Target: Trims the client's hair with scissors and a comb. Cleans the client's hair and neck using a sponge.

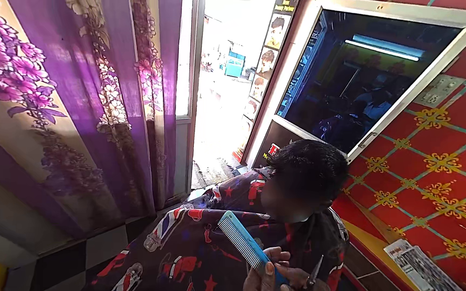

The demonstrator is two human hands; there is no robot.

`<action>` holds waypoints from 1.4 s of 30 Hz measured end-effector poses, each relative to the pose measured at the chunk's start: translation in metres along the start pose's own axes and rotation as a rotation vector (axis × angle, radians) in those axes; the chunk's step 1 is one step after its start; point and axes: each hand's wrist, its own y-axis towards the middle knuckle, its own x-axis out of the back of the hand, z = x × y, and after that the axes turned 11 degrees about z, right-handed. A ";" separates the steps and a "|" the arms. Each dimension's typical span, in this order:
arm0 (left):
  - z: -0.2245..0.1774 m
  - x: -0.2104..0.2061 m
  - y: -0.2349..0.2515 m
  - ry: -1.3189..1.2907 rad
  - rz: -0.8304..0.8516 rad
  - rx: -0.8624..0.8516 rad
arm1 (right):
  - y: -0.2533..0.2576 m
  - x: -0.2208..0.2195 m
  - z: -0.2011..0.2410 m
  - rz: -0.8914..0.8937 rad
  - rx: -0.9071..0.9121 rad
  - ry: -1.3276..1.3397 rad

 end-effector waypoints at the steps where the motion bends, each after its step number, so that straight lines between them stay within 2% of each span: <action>1: 0.002 -0.008 -0.004 -0.046 0.005 -0.017 | 0.001 -0.008 0.010 -0.057 0.005 -0.003; 3: 0.001 -0.019 -0.005 -0.111 0.019 -0.090 | 0.006 -0.020 0.043 -0.176 0.012 -0.082; 5: -0.020 -0.015 0.018 -0.059 0.028 -0.204 | -0.011 -0.005 0.045 -0.223 0.041 -0.192; 7: -0.052 0.011 0.064 0.204 0.018 -0.285 | -0.044 0.024 0.030 -0.325 0.033 -0.300; 9: -0.095 0.039 0.117 0.611 -0.008 -0.316 | -0.073 0.054 0.029 -0.417 -0.168 -0.453; 11: -0.137 0.051 0.171 0.916 0.098 -0.308 | -0.096 0.086 0.030 -0.350 -0.481 -0.566; 12: -0.153 0.049 0.195 1.009 0.167 -0.299 | -0.106 0.099 0.028 -0.301 -0.567 -0.548; 14: -0.174 0.037 0.233 1.135 0.369 -0.373 | -0.117 0.117 0.026 -0.215 -0.589 -0.387; 18: -0.182 0.009 0.276 1.344 0.701 -0.664 | -0.119 0.143 0.033 -0.082 -0.503 -0.061; 22: -0.179 0.011 0.282 1.487 0.890 -0.589 | -0.102 0.161 0.053 -0.123 -0.395 -0.135; 26: -0.174 0.041 0.266 1.434 0.917 -0.621 | -0.068 0.156 0.095 -0.207 -0.318 -0.412; 30: -0.160 0.066 0.254 1.399 0.922 -0.688 | -0.013 0.149 0.151 -0.260 -0.237 -0.622; 33: -0.144 0.082 0.252 1.372 0.885 -0.697 | 0.034 0.151 0.187 -0.120 -0.257 -0.707; 36: -0.134 0.090 0.248 1.346 0.853 -0.693 | 0.081 0.146 0.213 0.070 -0.363 -0.724; 39: -0.129 0.097 0.247 1.341 0.855 -0.686 | 0.125 0.134 0.226 0.244 -0.541 -0.677; 42: -0.126 0.103 0.246 1.328 0.861 -0.684 | 0.152 0.124 0.223 0.367 -0.627 -0.672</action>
